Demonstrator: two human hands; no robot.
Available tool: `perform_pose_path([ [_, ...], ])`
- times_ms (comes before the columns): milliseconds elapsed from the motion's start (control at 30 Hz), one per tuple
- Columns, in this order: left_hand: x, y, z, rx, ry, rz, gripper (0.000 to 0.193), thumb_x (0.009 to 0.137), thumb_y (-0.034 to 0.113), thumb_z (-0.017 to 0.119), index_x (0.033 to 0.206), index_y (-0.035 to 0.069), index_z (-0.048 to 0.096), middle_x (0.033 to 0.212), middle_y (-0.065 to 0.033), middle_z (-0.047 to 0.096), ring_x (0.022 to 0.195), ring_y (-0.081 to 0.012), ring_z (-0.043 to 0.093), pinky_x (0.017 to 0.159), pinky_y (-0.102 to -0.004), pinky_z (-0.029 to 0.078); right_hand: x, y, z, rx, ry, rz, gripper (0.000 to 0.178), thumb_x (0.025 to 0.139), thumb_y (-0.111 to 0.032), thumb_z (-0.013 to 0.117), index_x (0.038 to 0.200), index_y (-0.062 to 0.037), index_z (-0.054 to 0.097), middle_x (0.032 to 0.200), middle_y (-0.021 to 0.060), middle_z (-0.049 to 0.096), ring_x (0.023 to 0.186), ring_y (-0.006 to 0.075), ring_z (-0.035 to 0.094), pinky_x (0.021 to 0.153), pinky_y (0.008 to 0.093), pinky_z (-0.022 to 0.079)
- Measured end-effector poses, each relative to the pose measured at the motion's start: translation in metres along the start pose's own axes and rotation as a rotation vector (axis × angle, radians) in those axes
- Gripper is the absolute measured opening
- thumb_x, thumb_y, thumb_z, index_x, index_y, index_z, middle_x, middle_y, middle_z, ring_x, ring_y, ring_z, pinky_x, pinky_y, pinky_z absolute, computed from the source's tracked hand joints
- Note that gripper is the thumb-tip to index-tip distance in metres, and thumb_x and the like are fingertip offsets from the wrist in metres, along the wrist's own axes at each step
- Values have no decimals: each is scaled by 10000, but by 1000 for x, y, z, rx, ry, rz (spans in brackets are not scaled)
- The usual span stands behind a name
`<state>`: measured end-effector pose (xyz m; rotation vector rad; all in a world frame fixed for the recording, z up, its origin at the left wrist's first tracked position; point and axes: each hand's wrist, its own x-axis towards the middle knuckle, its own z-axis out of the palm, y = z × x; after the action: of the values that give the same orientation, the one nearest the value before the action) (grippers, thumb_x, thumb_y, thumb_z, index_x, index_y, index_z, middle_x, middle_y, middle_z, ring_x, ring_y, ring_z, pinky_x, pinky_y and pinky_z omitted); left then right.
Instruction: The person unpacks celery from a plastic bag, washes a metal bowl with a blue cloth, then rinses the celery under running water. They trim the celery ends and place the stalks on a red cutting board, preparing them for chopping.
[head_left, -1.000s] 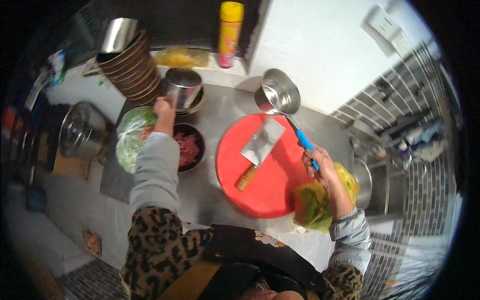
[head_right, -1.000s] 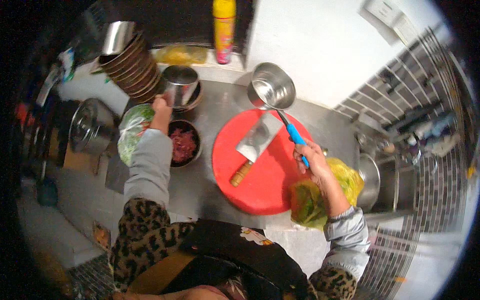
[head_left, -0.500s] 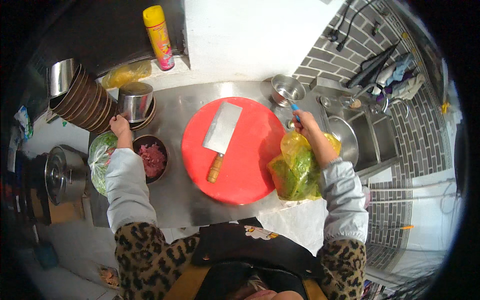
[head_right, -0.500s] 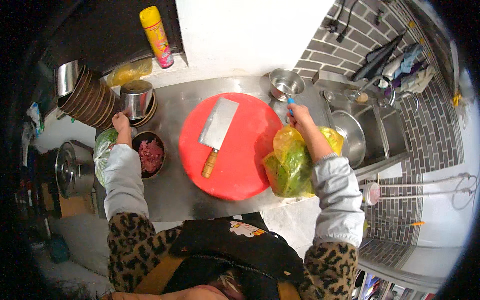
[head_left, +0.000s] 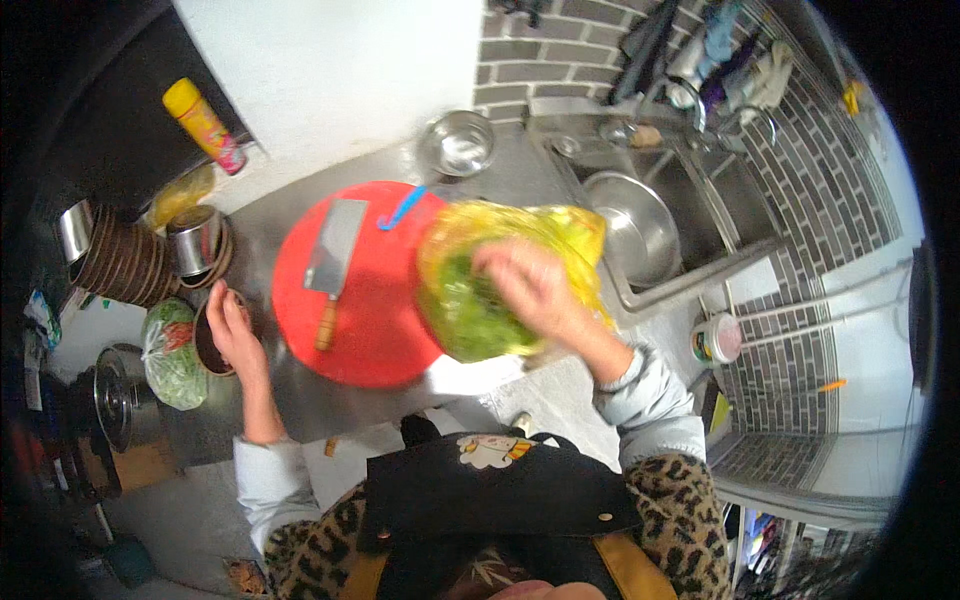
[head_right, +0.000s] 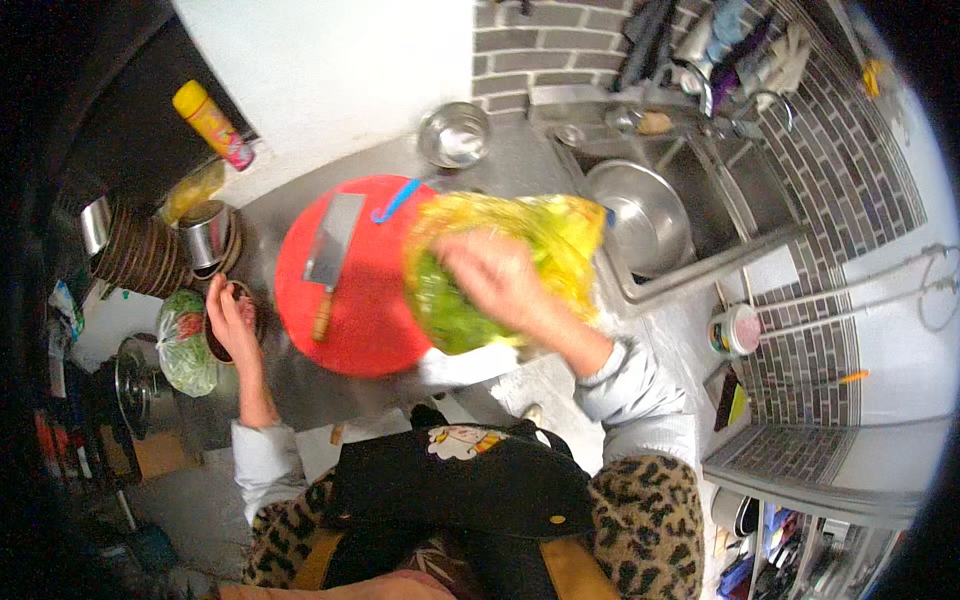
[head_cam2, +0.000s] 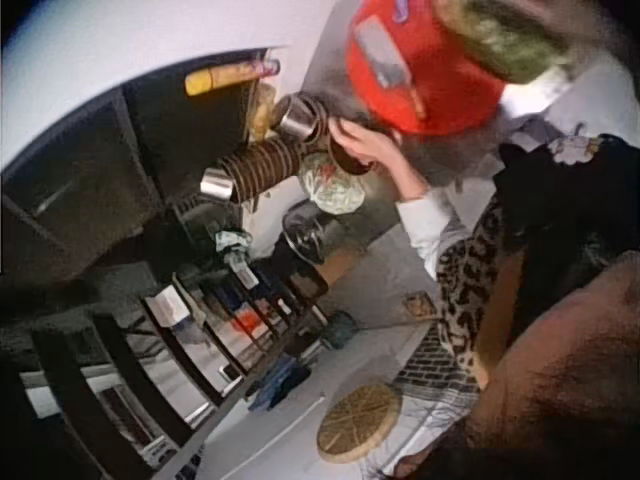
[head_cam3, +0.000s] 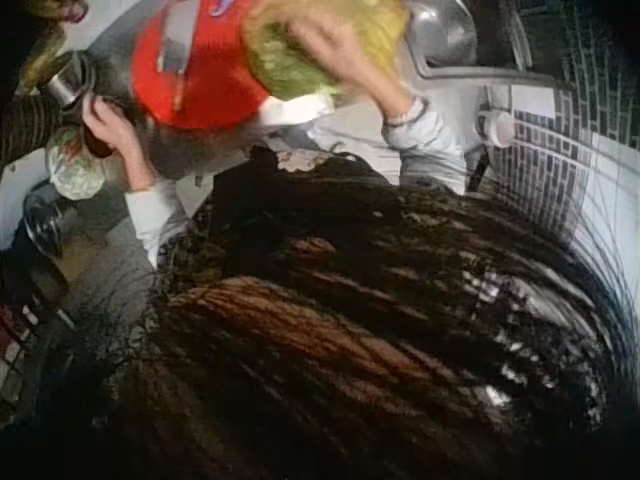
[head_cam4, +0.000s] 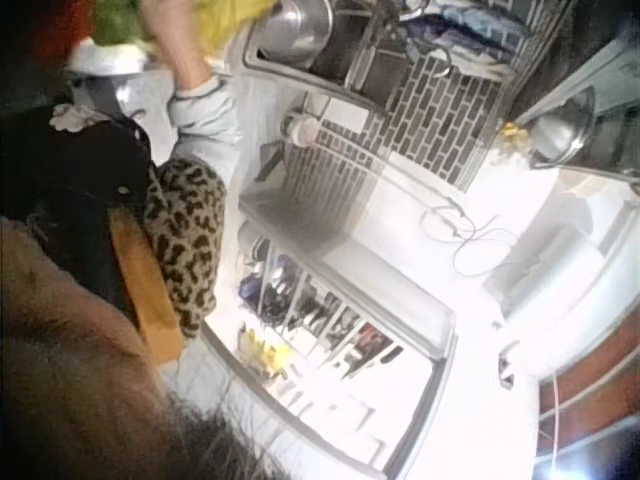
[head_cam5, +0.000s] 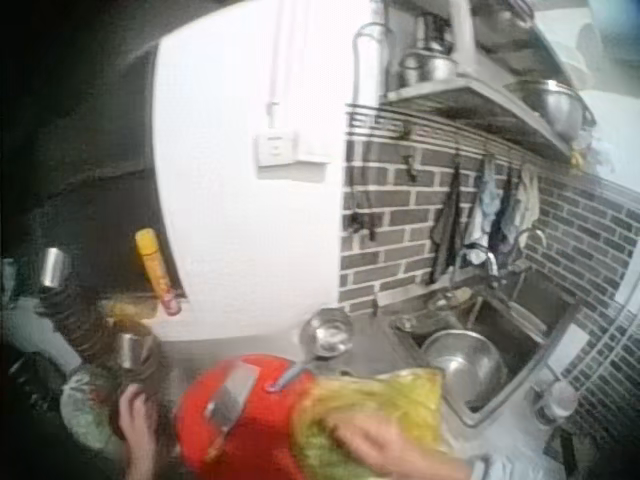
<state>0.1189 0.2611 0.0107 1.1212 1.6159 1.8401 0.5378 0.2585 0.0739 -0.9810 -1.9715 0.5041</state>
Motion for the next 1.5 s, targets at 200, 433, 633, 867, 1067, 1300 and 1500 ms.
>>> perform_pose_path([
  [200, -185, 57, 127, 112, -138, 332, 333, 955, 100, 406, 1252, -25, 494, 1307, -155, 504, 1205, -259, 475, 1017, -363, 358, -169, 26, -51, -1, -192, 107, 146, 866, -127, 600, 986, -72, 665, 799, 93, 674, 686, 236, 660, 601, 330, 520],
  [433, -305, 121, 251, 156, -768, 753, 282, 776, -11, 586, 1057, 16, 584, 1160, -188, 568, 1068, -342, 564, 920, -413, 444, -263, 76, -115, 209, -98, 601, 156, 880, -119, 597, 994, -44, 672, 816, 125, 686, 724, 209, 683, 629, 312, 524],
  [633, -379, 94, 357, 93, -1259, 301, 331, 806, 89, 636, 1130, 47, 581, 1186, -146, 577, 1077, -301, 572, 884, -349, 464, -283, 133, -138, 137, -6, 673, 143, 867, -97, 604, 988, -65, 671, 839, 131, 682, 755, 226, 685, 644, 327, 522],
  [867, -385, 38, 454, -129, -1259, -253, 302, 857, 101, 603, 1154, 53, 577, 1111, -79, 603, 983, -154, 585, 765, -286, 499, -260, 221, -215, 32, 167, 719, 137, 873, -100, 589, 964, -39, 671, 808, 122, 661, 717, 223, 659, 639, 309, 509],
  [1067, -364, 15, 499, -183, -1162, -445, 239, 871, 95, 581, 1103, 41, 596, 996, -70, 648, 886, -125, 601, 724, -250, 480, -191, 313, -267, -322, -69, 720, 165, 866, -126, 574, 976, -37, 659, 905, 134, 646, 821, 304, 635, 717, 376, 495],
  [1300, -341, 5, 502, -273, -979, -639, 185, 895, 52, 565, 1075, 29, 602, 939, -43, 646, 806, -80, 574, 693, -206, 454, -137, 463, -212, -651, -638, 627, 308, 827, -96, 558, 1133, -101, 595, 1158, 105, 584, 1102, 315, 538, 858, 410, 479],
  [1500, -338, 8, 500, -120, -912, -534, 156, 903, 14, 543, 1042, 19, 615, 965, -44, 637, 818, -68, 554, 697, -209, 442, -143, 568, -162, -818, -785, 485, 418, 822, -103, 541, 1239, -136, 541, 1200, 87, 567, 1136, 312, 509, 895, 456, 440],
])
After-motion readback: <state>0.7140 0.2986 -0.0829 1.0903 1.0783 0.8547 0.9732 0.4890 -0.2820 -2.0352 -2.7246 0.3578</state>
